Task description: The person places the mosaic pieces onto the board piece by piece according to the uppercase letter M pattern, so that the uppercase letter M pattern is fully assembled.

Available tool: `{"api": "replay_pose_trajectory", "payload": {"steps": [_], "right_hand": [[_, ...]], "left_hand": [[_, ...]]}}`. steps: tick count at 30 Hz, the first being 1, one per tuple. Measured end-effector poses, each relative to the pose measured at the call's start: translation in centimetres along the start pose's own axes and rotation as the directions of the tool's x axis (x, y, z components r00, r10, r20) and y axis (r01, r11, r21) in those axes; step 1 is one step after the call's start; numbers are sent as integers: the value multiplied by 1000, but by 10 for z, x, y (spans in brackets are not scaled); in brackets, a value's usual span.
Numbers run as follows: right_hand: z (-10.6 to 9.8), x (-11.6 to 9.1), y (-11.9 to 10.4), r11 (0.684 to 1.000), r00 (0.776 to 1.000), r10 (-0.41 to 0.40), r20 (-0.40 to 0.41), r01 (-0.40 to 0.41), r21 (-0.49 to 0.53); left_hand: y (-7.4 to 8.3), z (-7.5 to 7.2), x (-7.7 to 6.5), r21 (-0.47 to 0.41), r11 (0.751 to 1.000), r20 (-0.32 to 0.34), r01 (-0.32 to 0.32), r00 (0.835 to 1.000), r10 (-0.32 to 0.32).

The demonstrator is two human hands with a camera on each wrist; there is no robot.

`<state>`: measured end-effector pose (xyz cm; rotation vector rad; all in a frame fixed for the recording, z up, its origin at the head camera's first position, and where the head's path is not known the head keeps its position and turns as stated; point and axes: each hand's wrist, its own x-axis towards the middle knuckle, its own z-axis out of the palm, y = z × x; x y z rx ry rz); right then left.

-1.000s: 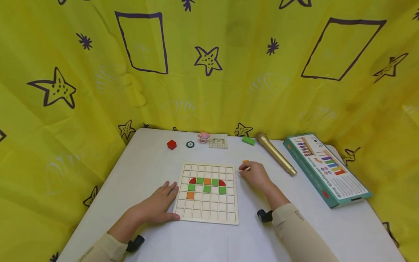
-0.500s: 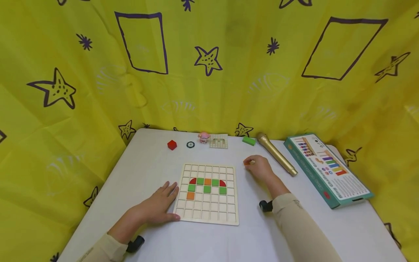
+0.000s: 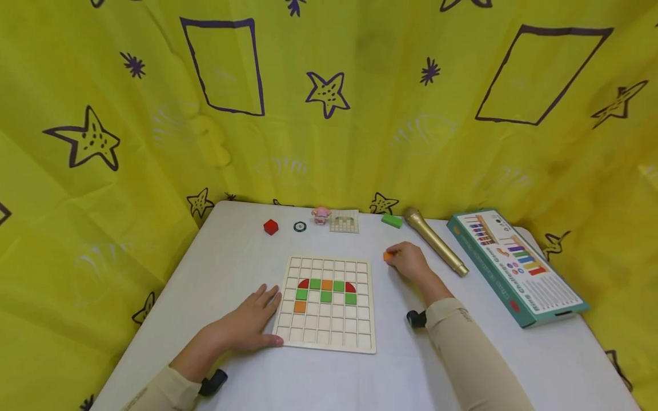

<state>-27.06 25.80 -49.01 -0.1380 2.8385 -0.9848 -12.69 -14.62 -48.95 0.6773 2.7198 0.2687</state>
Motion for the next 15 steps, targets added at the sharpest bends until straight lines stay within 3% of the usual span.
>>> {"api": "replay_pose_trajectory", "payload": {"steps": [15], "right_hand": [[1,-7,6,999,997,-29,-76,32,36]], "left_hand": [[2,-3,-1,5,1000,2,7,1000,-7]]}}
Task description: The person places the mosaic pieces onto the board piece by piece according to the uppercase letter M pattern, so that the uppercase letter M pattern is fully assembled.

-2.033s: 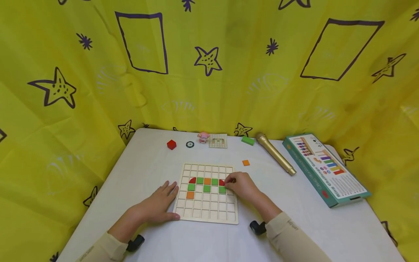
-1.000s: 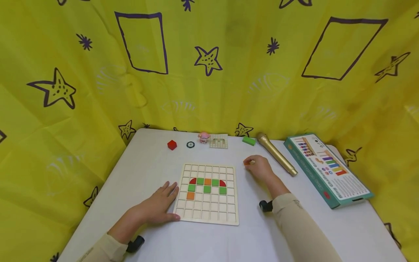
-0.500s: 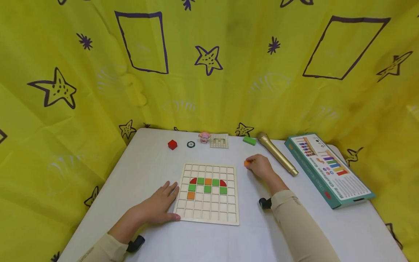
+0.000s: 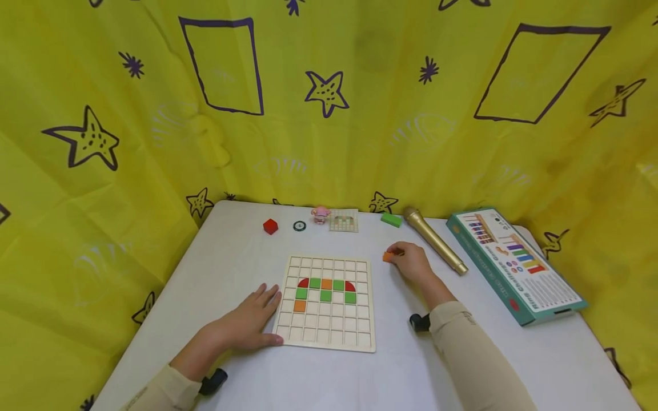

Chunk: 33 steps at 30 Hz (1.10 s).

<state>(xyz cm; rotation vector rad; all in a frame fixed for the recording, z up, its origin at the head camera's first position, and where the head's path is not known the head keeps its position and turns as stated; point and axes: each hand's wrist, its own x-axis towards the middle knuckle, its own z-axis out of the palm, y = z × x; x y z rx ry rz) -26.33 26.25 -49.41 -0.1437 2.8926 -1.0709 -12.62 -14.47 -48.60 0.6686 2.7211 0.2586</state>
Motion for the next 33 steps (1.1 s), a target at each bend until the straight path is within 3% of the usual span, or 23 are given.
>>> {"api": "replay_pose_trajectory", "payload": {"steps": [8,16,22,33], "right_hand": [[-1,-8,-7,993,997,47,54,-52,101],[5,-22,-22,993,996,12,86,-22,112],[12,-34,-34,983,989,41,142,-65,171],[28,-60,-48,961,975,23,223,-83,264]], "left_hand": [[1,0,0,-5,1000,3,6,1000,-6],[2,0,0,-8,1000,3,13,1000,-13],[3,-2,-1,-16,1000,-1,5,1000,-5],[2,-1,0,-13,1000,5,17,1000,-17]]}}
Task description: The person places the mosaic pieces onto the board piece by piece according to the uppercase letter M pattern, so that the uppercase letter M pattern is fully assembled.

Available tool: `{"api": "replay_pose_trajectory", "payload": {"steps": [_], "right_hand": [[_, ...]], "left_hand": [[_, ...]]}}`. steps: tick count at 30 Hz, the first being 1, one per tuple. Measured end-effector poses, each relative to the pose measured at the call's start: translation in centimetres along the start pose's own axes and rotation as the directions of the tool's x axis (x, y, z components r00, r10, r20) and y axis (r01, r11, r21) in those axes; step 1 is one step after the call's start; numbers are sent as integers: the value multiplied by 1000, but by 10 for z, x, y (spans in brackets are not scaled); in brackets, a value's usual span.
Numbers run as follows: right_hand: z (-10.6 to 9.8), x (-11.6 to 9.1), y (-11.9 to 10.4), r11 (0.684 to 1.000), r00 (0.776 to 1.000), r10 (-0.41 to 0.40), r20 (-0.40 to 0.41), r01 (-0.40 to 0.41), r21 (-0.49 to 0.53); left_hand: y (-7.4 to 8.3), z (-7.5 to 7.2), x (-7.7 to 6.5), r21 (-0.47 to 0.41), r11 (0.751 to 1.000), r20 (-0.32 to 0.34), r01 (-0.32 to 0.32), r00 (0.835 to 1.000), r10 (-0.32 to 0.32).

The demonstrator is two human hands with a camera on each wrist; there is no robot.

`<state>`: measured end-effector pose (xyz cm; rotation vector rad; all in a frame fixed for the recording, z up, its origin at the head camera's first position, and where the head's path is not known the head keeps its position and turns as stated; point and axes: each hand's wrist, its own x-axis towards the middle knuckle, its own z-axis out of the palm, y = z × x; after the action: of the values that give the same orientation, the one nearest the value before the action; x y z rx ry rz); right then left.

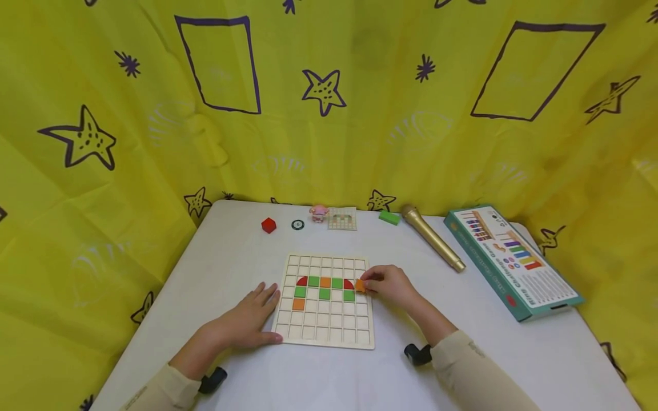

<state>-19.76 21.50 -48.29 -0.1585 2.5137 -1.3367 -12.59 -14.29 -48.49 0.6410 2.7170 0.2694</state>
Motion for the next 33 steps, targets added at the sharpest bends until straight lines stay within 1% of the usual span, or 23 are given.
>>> {"api": "replay_pose_trajectory", "payload": {"steps": [4,8,14,20,25,33], "right_hand": [[8,-6,-3,1000,1000,9,11,-8,-5],[14,-12,-6,1000,999,0,38,1,-16],[19,-19,-12,999,995,-42,92,45,-29],[23,-19,-13,993,985,-98,141,107,-52],[26,-18,-12,991,984,-100,149,111,-70],[26,-19,-15,979,983,-115,145,136,-149]], "left_hand": [[-1,0,0,0,1000,0,0,1000,0],[-2,1,1,0,1000,-4,-1,1000,1],[-1,-1,0,-16,1000,-6,-5,1000,5],[-2,-1,0,-12,1000,-4,-5,1000,5],[-3,1,1,-7,1000,-5,-5,1000,5],[-2,-1,3,6,1000,-9,-4,1000,4]]}}
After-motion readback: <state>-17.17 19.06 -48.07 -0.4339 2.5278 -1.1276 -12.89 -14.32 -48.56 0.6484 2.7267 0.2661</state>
